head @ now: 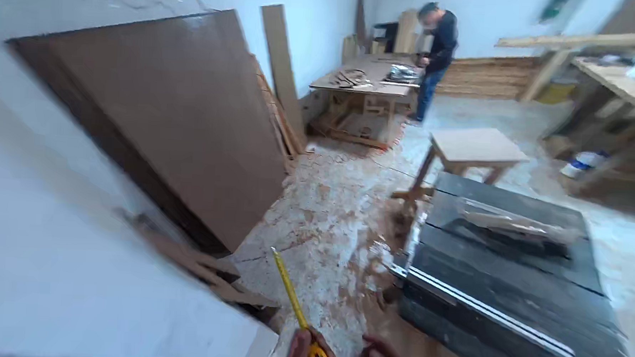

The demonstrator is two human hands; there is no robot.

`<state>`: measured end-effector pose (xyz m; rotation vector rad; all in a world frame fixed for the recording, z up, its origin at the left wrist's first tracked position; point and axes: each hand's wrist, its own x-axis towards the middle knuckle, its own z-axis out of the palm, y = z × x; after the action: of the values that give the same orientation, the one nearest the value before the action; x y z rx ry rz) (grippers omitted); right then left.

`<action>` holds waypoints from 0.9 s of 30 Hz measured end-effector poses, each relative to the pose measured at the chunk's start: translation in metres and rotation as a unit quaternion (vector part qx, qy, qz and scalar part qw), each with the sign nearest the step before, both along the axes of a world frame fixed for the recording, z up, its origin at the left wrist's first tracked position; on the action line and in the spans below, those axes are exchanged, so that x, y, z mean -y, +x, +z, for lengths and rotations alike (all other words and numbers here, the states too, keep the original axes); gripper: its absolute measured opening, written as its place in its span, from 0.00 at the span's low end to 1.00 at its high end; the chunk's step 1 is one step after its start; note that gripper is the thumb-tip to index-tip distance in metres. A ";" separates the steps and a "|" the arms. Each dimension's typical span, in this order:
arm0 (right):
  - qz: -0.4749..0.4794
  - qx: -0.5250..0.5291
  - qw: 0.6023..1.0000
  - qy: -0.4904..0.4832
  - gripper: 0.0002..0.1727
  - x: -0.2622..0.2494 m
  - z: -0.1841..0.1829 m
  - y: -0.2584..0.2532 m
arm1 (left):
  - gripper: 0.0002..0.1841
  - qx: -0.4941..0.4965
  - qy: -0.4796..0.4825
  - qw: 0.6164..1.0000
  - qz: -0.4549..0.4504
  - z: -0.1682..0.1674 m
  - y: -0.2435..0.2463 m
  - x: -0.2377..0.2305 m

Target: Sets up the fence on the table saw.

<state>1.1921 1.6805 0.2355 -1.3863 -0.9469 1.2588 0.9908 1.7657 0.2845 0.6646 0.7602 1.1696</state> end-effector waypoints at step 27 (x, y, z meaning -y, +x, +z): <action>-0.691 -0.125 0.615 -0.357 0.39 -0.324 -0.273 0.152 | 0.20 -0.372 0.236 0.369 -0.818 -0.043 0.574 -0.737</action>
<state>1.3444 2.0045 -0.0376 -1.7713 0.9709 0.4503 1.5651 2.5023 0.2413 1.8329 0.0562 -1.0204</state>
